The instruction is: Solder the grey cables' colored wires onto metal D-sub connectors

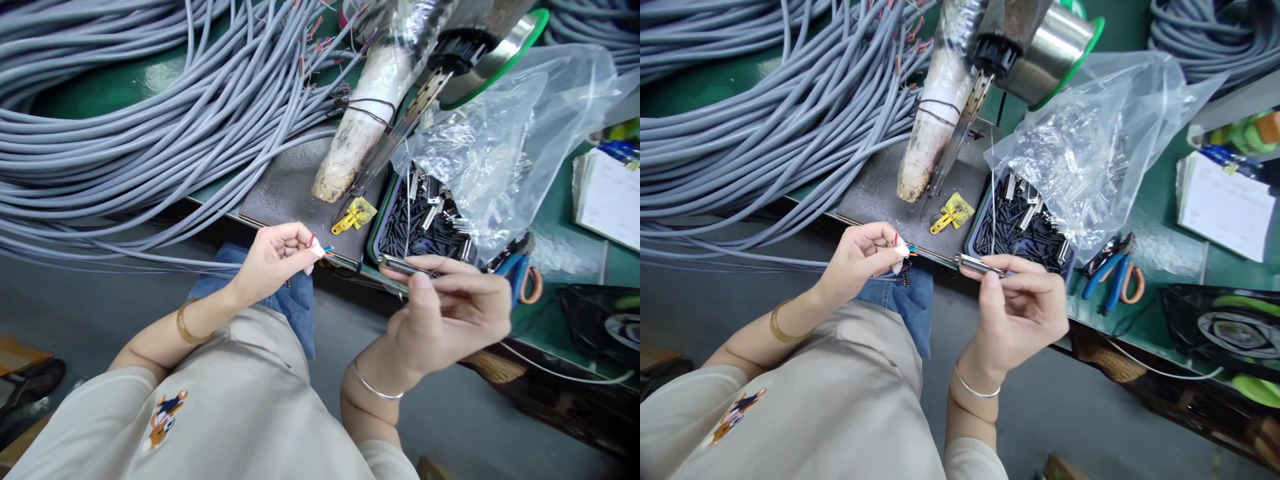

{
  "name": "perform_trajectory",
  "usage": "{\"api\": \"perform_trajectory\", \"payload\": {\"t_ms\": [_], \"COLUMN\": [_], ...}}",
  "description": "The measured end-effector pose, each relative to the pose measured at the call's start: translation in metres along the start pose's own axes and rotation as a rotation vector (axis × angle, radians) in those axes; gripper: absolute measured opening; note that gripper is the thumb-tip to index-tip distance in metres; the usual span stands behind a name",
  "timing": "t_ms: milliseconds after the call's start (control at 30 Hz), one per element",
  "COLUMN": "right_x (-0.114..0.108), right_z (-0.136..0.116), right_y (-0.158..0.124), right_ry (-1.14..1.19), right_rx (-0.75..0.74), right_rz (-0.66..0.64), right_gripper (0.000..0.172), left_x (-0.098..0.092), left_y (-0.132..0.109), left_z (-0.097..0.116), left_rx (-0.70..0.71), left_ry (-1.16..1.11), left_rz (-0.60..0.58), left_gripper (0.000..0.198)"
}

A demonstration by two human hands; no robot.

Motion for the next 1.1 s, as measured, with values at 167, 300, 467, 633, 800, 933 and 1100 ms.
{"api": "perform_trajectory", "payload": {"t_ms": [167,300,467,633,800,933,1100], "right_x": [0.019,0.025,0.027,0.041,0.026,0.03,0.04], "right_z": [-0.002,0.001,-0.002,-0.008,-0.015,-0.003,0.006], "right_y": [-0.018,-0.019,-0.016,-0.025,-0.022,-0.022,-0.028], "right_ry": [-0.176,-0.244,-0.368,-0.55,-0.285,-0.046,0.043], "right_rx": [-0.095,-0.137,-0.137,-0.26,-0.228,-0.044,0.051], "right_rz": [-0.082,-0.16,-0.313,-0.519,-0.263,-0.207,-0.273], "right_gripper": [0.011,0.007,0.012,0.016,0.018,0.007,0.008], "left_x": [0.003,0.004,0.003,0.002,0.003,0.008,0.01], "left_y": [-0.002,-0.004,-0.005,-0.005,-0.007,-0.009,-0.009], "left_z": [-0.002,-0.003,-0.001,0.0,-0.002,-0.001,0.001], "left_rx": [-0.005,0.001,0.027,0.044,0.03,0.045,0.059], "left_ry": [-0.018,-0.003,0.006,0.014,0.074,0.118,0.117], "left_rz": [-0.032,-0.042,-0.039,-0.061,-0.077,-0.096,-0.113], "left_gripper": [0.022,0.023,0.024,0.024,0.026,0.025,0.026]}}
Point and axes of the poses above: each hand's wrist, its own y-axis towards the middle knuckle, its own x-axis out of the palm, z = x × y, the point moved 9 cm from there along y, towards the middle knuckle, and after that the axes turned 5 degrees about -z, right-handed, at the moved point
